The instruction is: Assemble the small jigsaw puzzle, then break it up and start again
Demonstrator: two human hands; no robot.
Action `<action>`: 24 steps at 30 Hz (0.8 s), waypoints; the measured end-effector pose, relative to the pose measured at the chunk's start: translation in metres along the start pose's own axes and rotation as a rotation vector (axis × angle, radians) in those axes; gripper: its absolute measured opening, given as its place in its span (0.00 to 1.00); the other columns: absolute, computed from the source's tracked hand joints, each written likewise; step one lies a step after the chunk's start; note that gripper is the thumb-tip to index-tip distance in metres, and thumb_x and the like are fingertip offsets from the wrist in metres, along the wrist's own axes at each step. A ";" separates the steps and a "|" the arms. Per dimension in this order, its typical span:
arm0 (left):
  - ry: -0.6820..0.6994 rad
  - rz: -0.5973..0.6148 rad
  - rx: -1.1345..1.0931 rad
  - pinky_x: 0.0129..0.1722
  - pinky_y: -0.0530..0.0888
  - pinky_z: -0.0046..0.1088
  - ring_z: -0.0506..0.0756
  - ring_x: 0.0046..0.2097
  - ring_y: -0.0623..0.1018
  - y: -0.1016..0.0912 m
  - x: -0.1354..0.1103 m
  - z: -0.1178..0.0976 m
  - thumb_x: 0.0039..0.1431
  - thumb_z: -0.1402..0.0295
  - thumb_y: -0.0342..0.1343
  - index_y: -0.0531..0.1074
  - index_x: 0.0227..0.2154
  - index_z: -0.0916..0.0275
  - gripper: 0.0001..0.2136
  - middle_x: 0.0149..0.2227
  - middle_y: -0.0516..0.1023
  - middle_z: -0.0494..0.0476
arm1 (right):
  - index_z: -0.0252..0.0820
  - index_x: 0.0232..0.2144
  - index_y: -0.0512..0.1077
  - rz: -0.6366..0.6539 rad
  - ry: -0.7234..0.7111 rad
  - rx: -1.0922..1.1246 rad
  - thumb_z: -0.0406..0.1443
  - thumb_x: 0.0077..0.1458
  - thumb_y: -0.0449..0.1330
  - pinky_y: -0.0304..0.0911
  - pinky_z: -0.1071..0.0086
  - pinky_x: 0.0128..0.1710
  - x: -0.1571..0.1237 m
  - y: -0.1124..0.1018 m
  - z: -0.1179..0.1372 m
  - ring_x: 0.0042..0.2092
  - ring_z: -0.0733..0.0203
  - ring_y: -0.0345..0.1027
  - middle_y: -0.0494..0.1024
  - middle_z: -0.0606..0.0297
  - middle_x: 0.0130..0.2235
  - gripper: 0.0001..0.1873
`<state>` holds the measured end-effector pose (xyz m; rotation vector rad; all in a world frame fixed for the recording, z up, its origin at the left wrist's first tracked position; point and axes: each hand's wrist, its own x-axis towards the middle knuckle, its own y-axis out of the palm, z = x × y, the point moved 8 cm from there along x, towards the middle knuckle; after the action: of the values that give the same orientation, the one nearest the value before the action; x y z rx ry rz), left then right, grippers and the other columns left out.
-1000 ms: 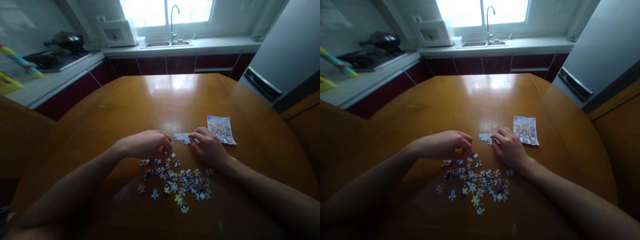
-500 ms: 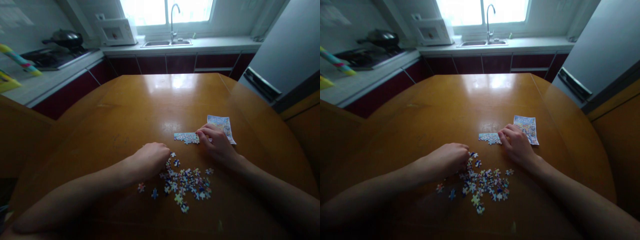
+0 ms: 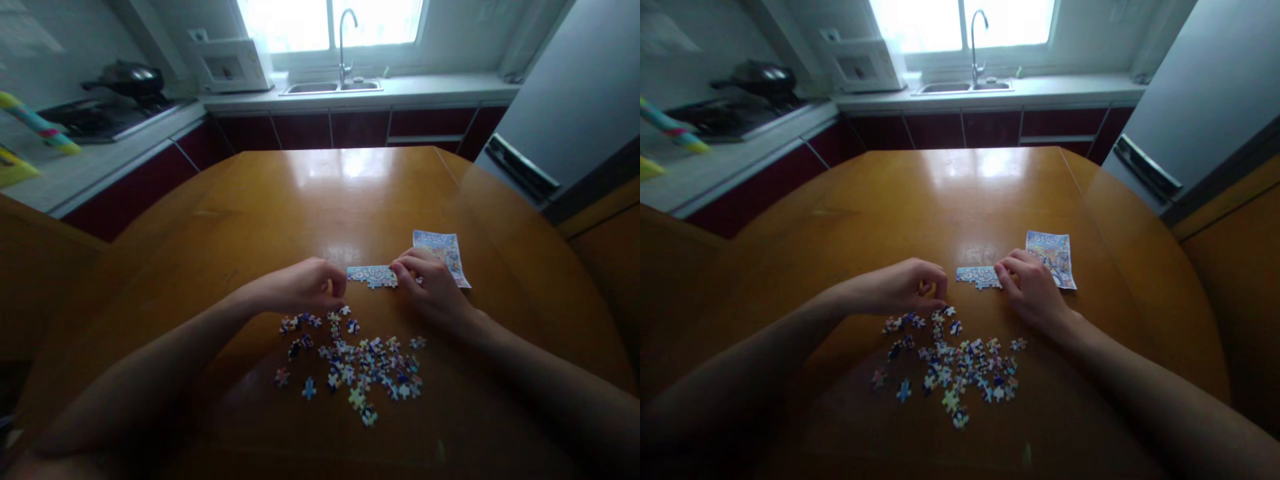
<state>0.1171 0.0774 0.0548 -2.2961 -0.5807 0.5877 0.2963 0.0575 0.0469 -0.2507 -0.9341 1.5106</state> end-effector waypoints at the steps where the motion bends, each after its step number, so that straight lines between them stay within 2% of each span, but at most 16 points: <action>1: 0.002 -0.017 -0.124 0.25 0.64 0.21 0.47 0.25 0.69 -0.001 0.006 0.006 0.57 0.66 0.59 0.73 0.28 0.64 0.06 0.23 0.72 0.50 | 0.41 0.29 0.72 0.003 0.004 0.003 0.38 0.65 0.52 0.60 0.62 0.39 0.000 0.001 0.000 0.37 0.58 0.66 0.73 0.61 0.33 0.14; 3: 0.056 -0.133 -0.408 0.27 0.67 0.21 0.47 0.27 0.71 -0.005 0.018 0.014 0.57 0.66 0.60 0.73 0.34 0.65 0.07 0.26 0.73 0.50 | 0.41 0.29 0.72 0.011 0.007 0.003 0.38 0.65 0.53 0.60 0.62 0.39 -0.001 0.002 0.000 0.37 0.58 0.66 0.73 0.61 0.33 0.14; 5: 0.104 -0.248 -0.565 0.30 0.70 0.22 0.47 0.29 0.73 -0.006 0.026 0.021 0.57 0.67 0.60 0.72 0.44 0.65 0.12 0.29 0.75 0.51 | 0.41 0.30 0.73 0.015 0.009 0.004 0.37 0.65 0.53 0.60 0.62 0.38 -0.001 0.003 0.000 0.37 0.59 0.66 0.73 0.61 0.33 0.14; 7: 0.120 -0.361 -0.618 0.33 0.72 0.23 0.48 0.32 0.75 -0.005 0.028 0.025 0.57 0.67 0.60 0.75 0.42 0.65 0.11 0.31 0.78 0.53 | 0.41 0.31 0.73 0.017 0.005 0.013 0.36 0.65 0.54 0.61 0.63 0.38 -0.002 0.005 0.001 0.36 0.59 0.66 0.73 0.61 0.33 0.12; 11: 0.094 -0.541 -0.640 0.35 0.74 0.23 0.48 0.32 0.76 -0.002 0.025 0.029 0.52 0.68 0.66 0.78 0.31 0.66 0.07 0.31 0.80 0.55 | 0.42 0.36 0.75 0.014 -0.026 0.045 0.35 0.61 0.60 0.62 0.64 0.38 -0.005 0.009 0.007 0.37 0.60 0.68 0.74 0.63 0.34 0.04; 14: 0.097 -0.607 -0.629 0.32 0.74 0.24 0.48 0.30 0.76 0.002 0.021 0.026 0.48 0.67 0.69 0.77 0.30 0.66 0.09 0.29 0.80 0.54 | 0.42 0.40 0.74 0.027 -0.068 0.078 0.37 0.58 0.63 0.64 0.64 0.38 -0.009 0.015 0.017 0.38 0.59 0.69 0.74 0.62 0.36 0.07; 17: 0.133 -0.647 -0.559 0.30 0.74 0.25 0.49 0.29 0.75 0.004 0.016 0.021 0.46 0.65 0.70 0.77 0.30 0.66 0.12 0.28 0.80 0.54 | 0.43 0.39 0.74 0.009 -0.133 0.089 0.38 0.58 0.63 0.66 0.63 0.39 -0.012 0.016 0.028 0.40 0.58 0.69 0.75 0.61 0.37 0.07; 20: 0.191 -0.656 -0.458 0.28 0.72 0.24 0.48 0.28 0.74 0.004 0.011 0.013 0.47 0.62 0.71 0.77 0.30 0.66 0.14 0.27 0.79 0.53 | 0.45 0.36 0.73 -0.032 -0.170 0.080 0.38 0.60 0.61 0.66 0.63 0.39 -0.013 0.013 0.033 0.39 0.58 0.69 0.75 0.62 0.36 0.03; 24: 0.266 -0.661 -0.318 0.26 0.70 0.22 0.46 0.26 0.71 0.001 0.006 0.001 0.49 0.61 0.70 0.76 0.29 0.66 0.13 0.25 0.77 0.50 | 0.45 0.37 0.74 -0.051 -0.195 0.056 0.37 0.60 0.60 0.67 0.62 0.38 -0.014 0.012 0.033 0.39 0.58 0.69 0.75 0.61 0.35 0.04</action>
<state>0.1214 0.0807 0.0515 -2.2165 -1.2905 -0.1357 0.2690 0.0332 0.0555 -0.0387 -1.0424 1.5311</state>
